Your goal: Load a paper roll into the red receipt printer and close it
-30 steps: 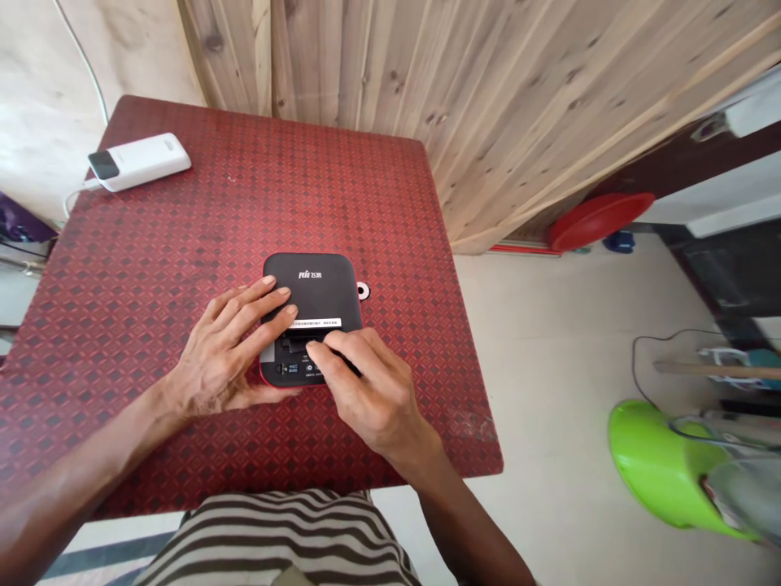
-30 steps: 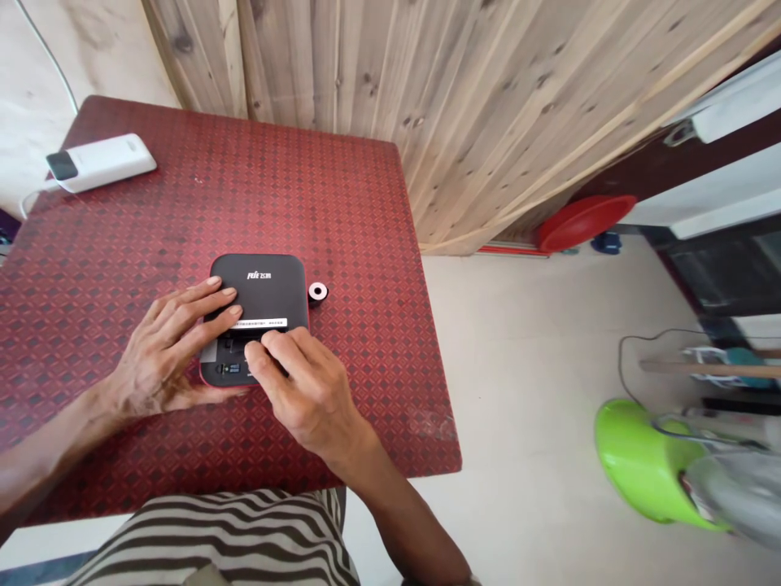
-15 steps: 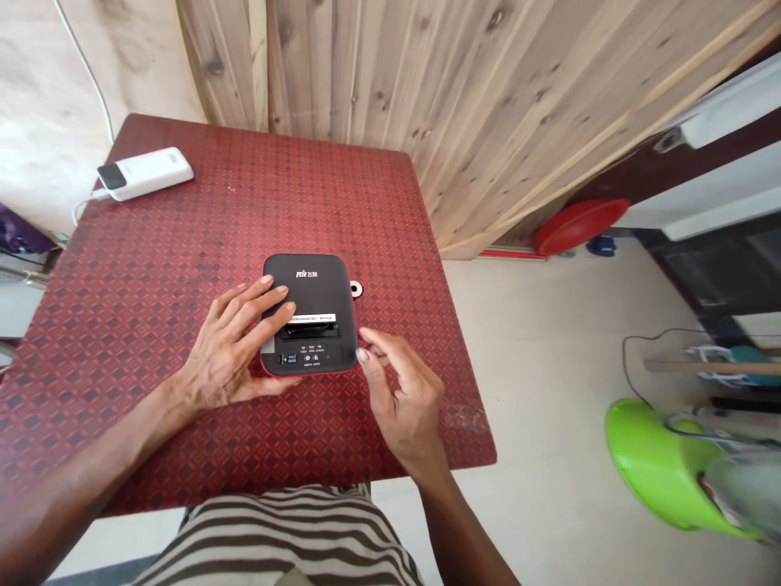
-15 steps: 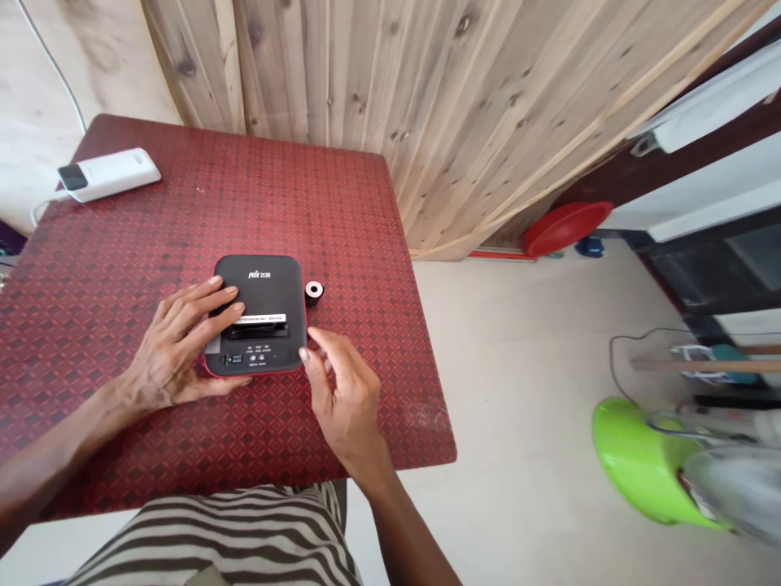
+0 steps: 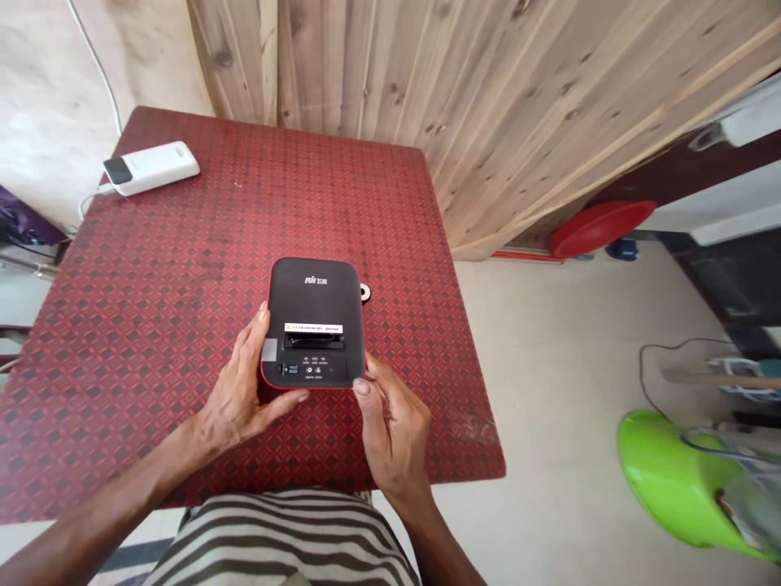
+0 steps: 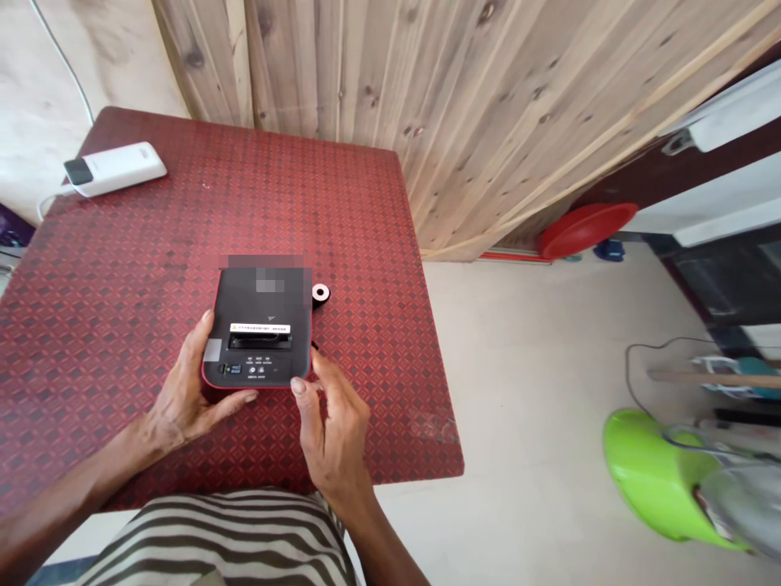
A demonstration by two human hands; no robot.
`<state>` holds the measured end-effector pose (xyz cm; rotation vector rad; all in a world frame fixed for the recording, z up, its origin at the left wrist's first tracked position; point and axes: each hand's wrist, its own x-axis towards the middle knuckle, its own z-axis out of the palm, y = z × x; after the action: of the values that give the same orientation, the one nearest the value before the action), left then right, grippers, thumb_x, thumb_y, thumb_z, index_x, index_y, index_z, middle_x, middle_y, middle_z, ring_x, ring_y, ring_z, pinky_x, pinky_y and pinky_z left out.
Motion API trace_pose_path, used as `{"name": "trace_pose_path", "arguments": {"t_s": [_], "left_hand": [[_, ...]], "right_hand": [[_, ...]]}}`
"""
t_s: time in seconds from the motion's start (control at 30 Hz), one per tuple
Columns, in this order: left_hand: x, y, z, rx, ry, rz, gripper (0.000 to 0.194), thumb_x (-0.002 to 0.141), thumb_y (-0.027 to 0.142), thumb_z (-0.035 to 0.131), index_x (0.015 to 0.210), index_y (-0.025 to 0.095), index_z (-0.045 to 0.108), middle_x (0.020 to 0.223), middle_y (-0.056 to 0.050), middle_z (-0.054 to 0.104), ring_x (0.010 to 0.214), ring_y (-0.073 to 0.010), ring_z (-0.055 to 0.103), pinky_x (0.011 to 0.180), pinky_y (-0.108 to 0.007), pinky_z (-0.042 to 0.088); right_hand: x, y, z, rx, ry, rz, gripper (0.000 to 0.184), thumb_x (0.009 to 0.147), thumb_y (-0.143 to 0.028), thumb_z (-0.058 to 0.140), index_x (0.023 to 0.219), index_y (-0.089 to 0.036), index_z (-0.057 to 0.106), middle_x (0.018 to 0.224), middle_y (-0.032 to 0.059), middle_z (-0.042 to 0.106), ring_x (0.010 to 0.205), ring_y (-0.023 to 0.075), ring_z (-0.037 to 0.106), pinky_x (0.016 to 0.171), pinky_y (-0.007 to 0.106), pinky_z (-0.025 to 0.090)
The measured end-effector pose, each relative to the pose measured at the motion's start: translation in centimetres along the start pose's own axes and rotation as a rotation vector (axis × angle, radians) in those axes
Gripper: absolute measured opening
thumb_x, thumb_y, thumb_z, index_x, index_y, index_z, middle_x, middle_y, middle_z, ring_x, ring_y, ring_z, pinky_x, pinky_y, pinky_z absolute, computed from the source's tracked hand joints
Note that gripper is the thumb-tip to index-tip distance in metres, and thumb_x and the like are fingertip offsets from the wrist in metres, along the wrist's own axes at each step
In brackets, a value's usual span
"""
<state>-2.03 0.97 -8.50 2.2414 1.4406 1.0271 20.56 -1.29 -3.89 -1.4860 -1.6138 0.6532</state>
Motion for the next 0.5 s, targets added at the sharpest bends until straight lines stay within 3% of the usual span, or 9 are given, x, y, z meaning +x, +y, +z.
{"name": "trace_pose_path", "arguments": {"t_s": [0.27, 0.5], "left_hand": [[-0.69, 1.04, 0.05, 0.026, -0.002, -0.044, 0.111, 0.090, 0.055, 0.073, 0.168, 0.016, 0.005, 0.164, -0.027, 0.039, 0.150, -0.0395, 0.047, 0.112, -0.053, 0.055], [-0.35, 0.29, -0.70, 0.048, -0.001, 0.069, 0.105, 0.090, 0.044, 0.077, 0.167, 0.013, 0.013, 0.160, -0.025, 0.044, 0.150, -0.0352, 0.047, 0.113, -0.049, 0.056]], "right_hand": [[-0.02, 0.27, -0.52, 0.029, -0.035, 0.022, 0.032, 0.105, -0.030, 0.056, 0.130, -0.017, 0.069, 0.115, 0.0097, 0.080, 0.093, 0.0183, 0.078, 0.083, 0.030, 0.064], [-0.17, 0.59, -1.01, 0.050, -0.054, 0.030, 0.034, 0.104, -0.028, 0.057, 0.135, -0.020, 0.068, 0.121, 0.0080, 0.079, 0.094, 0.0172, 0.078, 0.086, 0.029, 0.064]]}}
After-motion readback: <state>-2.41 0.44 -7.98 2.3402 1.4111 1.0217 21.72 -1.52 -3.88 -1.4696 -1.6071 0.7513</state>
